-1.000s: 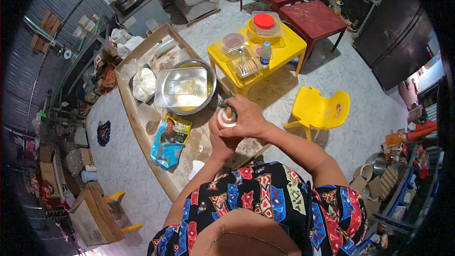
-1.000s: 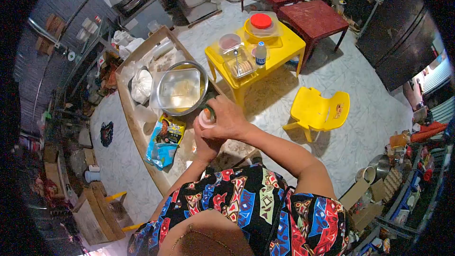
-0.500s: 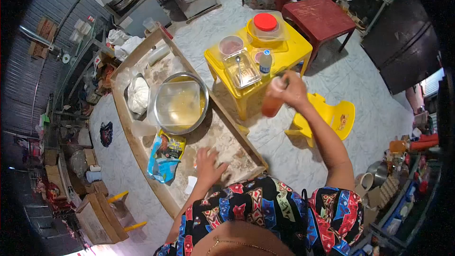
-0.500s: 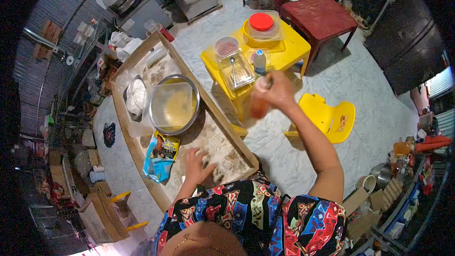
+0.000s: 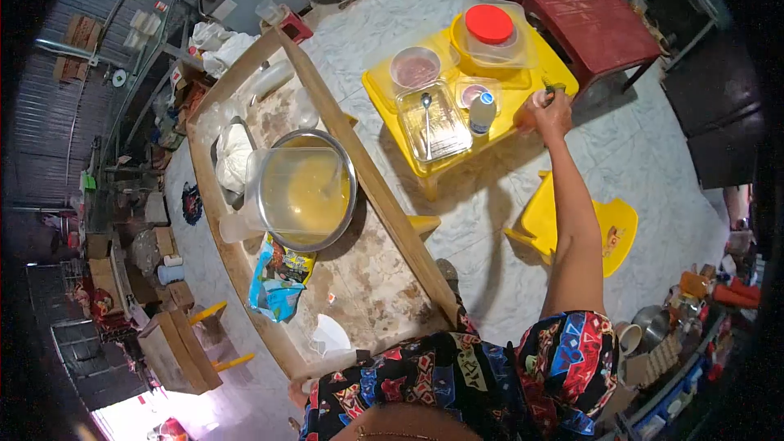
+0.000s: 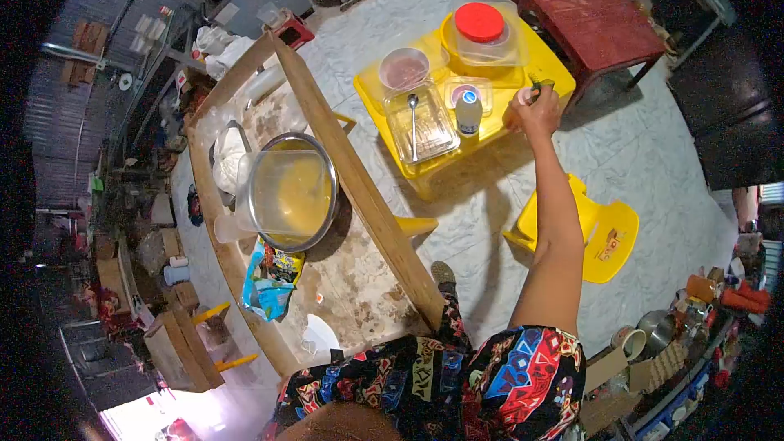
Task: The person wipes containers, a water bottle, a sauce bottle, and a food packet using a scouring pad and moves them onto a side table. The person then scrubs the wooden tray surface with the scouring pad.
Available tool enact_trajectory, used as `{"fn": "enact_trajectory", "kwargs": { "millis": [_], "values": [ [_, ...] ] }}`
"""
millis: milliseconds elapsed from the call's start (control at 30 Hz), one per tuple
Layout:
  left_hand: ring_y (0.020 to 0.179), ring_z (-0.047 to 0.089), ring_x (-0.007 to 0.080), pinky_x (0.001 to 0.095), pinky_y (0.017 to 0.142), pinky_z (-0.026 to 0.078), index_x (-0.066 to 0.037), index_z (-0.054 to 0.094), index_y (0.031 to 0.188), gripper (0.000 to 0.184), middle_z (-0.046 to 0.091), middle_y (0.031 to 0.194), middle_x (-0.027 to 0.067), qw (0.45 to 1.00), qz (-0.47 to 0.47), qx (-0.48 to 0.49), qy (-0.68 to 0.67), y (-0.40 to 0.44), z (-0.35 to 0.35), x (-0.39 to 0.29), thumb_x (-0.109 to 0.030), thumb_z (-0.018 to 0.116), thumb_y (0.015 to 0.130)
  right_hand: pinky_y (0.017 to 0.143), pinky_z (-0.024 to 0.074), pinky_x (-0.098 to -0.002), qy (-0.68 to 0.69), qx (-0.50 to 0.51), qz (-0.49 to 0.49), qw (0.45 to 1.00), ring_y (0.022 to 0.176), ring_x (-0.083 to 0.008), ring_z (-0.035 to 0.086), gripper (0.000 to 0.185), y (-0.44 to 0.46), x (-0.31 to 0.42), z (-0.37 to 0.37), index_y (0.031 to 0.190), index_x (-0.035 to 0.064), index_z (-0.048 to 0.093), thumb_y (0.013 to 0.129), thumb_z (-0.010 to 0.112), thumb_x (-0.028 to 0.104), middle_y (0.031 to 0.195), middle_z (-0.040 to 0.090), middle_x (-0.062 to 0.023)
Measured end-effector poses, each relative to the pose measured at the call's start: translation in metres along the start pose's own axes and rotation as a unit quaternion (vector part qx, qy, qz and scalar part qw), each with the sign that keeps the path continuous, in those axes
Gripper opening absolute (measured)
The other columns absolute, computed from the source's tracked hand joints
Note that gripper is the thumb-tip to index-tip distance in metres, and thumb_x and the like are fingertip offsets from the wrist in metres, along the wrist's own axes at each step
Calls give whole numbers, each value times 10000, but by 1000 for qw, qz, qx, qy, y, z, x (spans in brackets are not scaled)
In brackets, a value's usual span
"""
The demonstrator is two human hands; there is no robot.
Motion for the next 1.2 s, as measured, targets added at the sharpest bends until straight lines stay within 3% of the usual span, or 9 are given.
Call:
{"fn": "enact_trajectory", "kwargs": {
  "millis": [400, 667, 733, 800, 867, 933, 1000, 1133, 1200],
  "values": [
    [920, 542, 310, 403, 799, 438, -27, 615, 919, 356, 570, 996, 188, 986, -117, 121, -10, 41, 5, 69, -230, 723, 647, 796, 445, -477, -62, 32, 9, 998, 943, -379, 514, 595, 40, -11, 89, 1025, 60, 488, 595, 732, 390, 1015, 512, -184],
    [872, 572, 298, 387, 754, 468, -16, 616, 914, 360, 595, 953, 191, 949, -256, 174, -65, -62, -6, 112, -230, 725, 646, 854, 433, -442, 62, 72, -24, 995, 1041, -364, 495, 752, 48, -73, 143, 1136, 22, 465, 544, 806, 338, 1130, 499, -213],
    [860, 579, 296, 383, 742, 476, -14, 616, 913, 361, 601, 942, 191, 928, -320, 170, -94, -137, -7, 123, -230, 726, 646, 860, 429, -403, 178, 104, -41, 978, 982, -339, 548, 675, 41, -67, 118, 1059, 2, 542, 514, 816, 292, 1045, 580, -198],
    [847, 586, 293, 379, 731, 484, -11, 616, 912, 362, 607, 932, 192, 903, -376, 164, -125, -216, -9, 134, -230, 726, 645, 811, 456, -388, 13, 95, -25, 995, 909, -318, 587, 607, 16, -35, 62, 985, -38, 579, 488, 809, 223, 1006, 611, -196],
    [835, 594, 290, 375, 720, 491, -8, 616, 911, 363, 613, 921, 192, 881, -414, 163, -160, -270, 3, 137, -230, 727, 645, 816, 441, -409, 53, 95, 22, 994, 942, -339, 573, 555, 11, -76, 60, 974, -61, 575, 534, 765, 218, 1018, 590, -242],
    [886, 598, 299, 368, 776, 476, 6, 618, 893, 395, 630, 869, 210, 893, -412, 141, -113, -248, -12, 105, -260, 741, 628, 772, 454, -416, -99, 24, 2, 995, 871, -359, 588, 471, -7, -100, 39, 958, -54, 587, 607, 691, 243, 958, 605, -247],
    [920, 590, 332, 381, 803, 465, -1, 627, 880, 406, 617, 909, 242, 897, -366, 134, -207, -289, 65, 215, -293, 744, 623, 713, 462, -426, -107, -50, 23, 993, 791, -377, 598, 390, -40, -110, 11, 925, -31, 612, 658, 611, 253, 877, 624, -244],
    [927, 566, 359, 375, 823, 444, -31, 576, 1036, 518, 593, 910, 233, 914, -365, 148, -101, -263, 71, 203, -325, 728, 639, 694, 448, -419, 68, 131, 184, 972, 752, -363, 594, 318, -101, -153, -34, 913, -6, 631, 681, 573, 204, 830, 638, -221],
    [837, 568, 296, 350, 757, 458, -45, 548, 1050, 444, 574, 848, 155, 920, -353, 54, -162, -251, 86, 220, -300, 682, 713, 683, 454, -401, 34, 108, 109, 988, 724, -330, 597, 299, -148, -154, -60, 892, -28, 634, 683, 576, 178, 798, 642, -208]
  ]
}}
Point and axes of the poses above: each hand's wrist, its own y-axis towards the middle knuckle, its own z-axis out of the palm, x = y × z, the point moved 2 cm from there along y, towards the middle knuckle
